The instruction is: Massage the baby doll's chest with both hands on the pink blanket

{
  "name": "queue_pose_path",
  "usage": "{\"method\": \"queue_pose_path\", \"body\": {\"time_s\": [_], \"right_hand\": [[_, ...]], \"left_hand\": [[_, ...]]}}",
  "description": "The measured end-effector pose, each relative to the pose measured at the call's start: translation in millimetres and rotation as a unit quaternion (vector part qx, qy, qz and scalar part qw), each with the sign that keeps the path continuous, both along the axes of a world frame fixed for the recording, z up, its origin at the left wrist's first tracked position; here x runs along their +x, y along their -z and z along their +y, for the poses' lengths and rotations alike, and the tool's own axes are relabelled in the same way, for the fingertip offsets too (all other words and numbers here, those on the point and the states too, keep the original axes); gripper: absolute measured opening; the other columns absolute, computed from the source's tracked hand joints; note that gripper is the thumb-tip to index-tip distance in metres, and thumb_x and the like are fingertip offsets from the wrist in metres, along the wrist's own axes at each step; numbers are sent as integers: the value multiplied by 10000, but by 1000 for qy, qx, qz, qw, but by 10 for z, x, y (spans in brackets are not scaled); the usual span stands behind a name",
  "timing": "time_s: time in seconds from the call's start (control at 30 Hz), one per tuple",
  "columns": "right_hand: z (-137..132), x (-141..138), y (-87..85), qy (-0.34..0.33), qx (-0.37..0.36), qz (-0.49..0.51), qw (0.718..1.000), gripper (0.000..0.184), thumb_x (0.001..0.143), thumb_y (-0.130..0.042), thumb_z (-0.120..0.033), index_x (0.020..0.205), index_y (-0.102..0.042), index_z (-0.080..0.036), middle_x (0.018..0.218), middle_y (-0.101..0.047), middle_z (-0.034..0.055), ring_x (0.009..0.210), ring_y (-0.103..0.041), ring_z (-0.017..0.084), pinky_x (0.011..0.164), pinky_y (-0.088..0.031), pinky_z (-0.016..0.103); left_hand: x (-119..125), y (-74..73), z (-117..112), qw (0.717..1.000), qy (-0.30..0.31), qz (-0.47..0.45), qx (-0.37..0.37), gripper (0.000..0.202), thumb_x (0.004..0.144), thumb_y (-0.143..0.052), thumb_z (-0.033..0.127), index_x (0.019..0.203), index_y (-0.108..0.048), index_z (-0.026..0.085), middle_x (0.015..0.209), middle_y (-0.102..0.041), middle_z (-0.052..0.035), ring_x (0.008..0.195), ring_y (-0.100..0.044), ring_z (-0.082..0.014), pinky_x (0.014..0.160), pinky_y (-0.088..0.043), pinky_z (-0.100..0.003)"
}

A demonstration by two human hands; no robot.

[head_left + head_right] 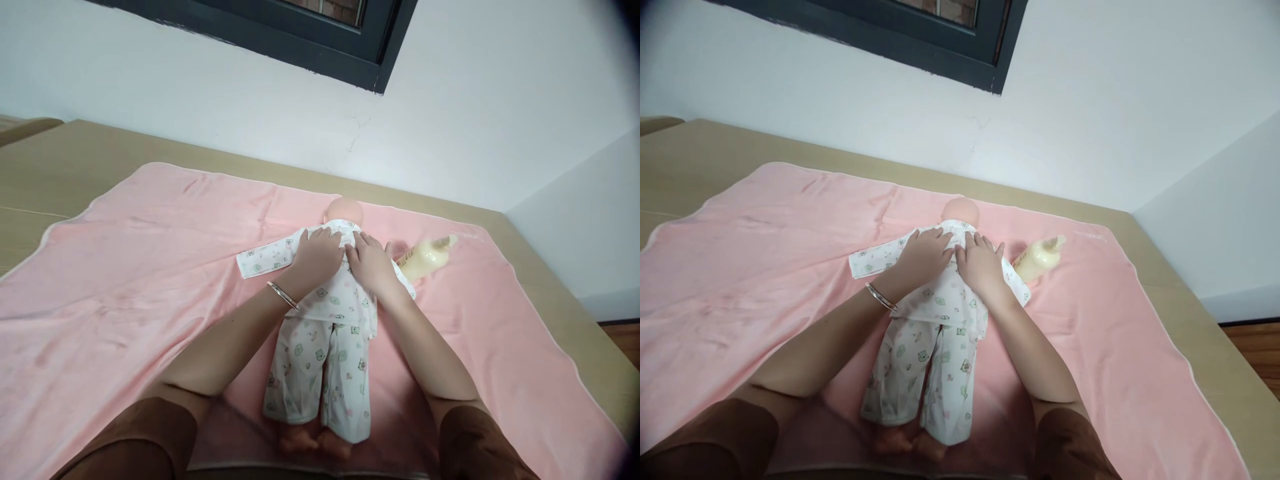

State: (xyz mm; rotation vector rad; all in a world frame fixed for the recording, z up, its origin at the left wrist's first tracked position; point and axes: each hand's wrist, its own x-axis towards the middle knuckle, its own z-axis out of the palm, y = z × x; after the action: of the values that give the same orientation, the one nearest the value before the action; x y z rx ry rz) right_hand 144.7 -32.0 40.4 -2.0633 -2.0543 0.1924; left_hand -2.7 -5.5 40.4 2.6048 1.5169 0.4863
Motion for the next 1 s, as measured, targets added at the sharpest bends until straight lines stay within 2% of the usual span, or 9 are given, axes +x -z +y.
{"method": "queue_pose_path", "body": {"time_s": [0.13,0.23,0.3,0.4,0.5,1.0], "right_hand": [[-139,-76,-102,-23,27,-43,998,440,1035,-317,-368,1341,-575,-184,1476,-563,175,1362,-496,360,1172,-144,718],[-74,-28,-81,-17,33,-24,999,424,1040,-318,-413,1252,-621,-206,1366,-652,144,1288,-553,349,1168,-186,694],[21,29,-25,-7,26,6,1000,465,1038,-322,-469,1327,-585,-216,1393,-636,130,1308,-536,352,1162,-223,682],[139,89,68,7,14,38,999,556,1028,-327,-514,1476,-468,-215,1524,-525,128,1399,-451,361,1163,-243,673],[170,96,126,12,20,40,999,587,1027,-315,-520,1503,-442,-199,1553,-490,132,1430,-412,364,1171,-222,681],[140,64,171,23,31,53,998,574,1035,-301,-503,1505,-425,-199,1566,-467,139,1454,-377,342,1182,-144,731]], "left_hand": [[6,-70,-52,1000,8,24,7,239,926,-455,179,955,-693,189,1068,-695,-122,1040,-646,-288,1001,-443,-498],[27,-6,49,1000,-21,-17,-4,267,940,-436,202,859,-690,205,992,-711,-98,994,-655,-273,952,-467,-466],[41,82,143,997,-40,-58,-9,301,969,-402,238,924,-699,213,1062,-723,-89,1063,-644,-271,986,-461,-460],[58,223,248,994,-42,-99,-9,317,988,-395,282,1113,-679,218,1243,-699,-87,1194,-601,-264,1088,-411,-463],[73,308,272,993,-43,-109,2,345,995,-390,293,1205,-649,204,1320,-668,-97,1260,-568,-264,1136,-371,-463],[98,374,267,990,-49,-133,18,347,994,-404,277,1235,-634,179,1339,-651,-120,1269,-563,-285,1135,-364,-485]]}}
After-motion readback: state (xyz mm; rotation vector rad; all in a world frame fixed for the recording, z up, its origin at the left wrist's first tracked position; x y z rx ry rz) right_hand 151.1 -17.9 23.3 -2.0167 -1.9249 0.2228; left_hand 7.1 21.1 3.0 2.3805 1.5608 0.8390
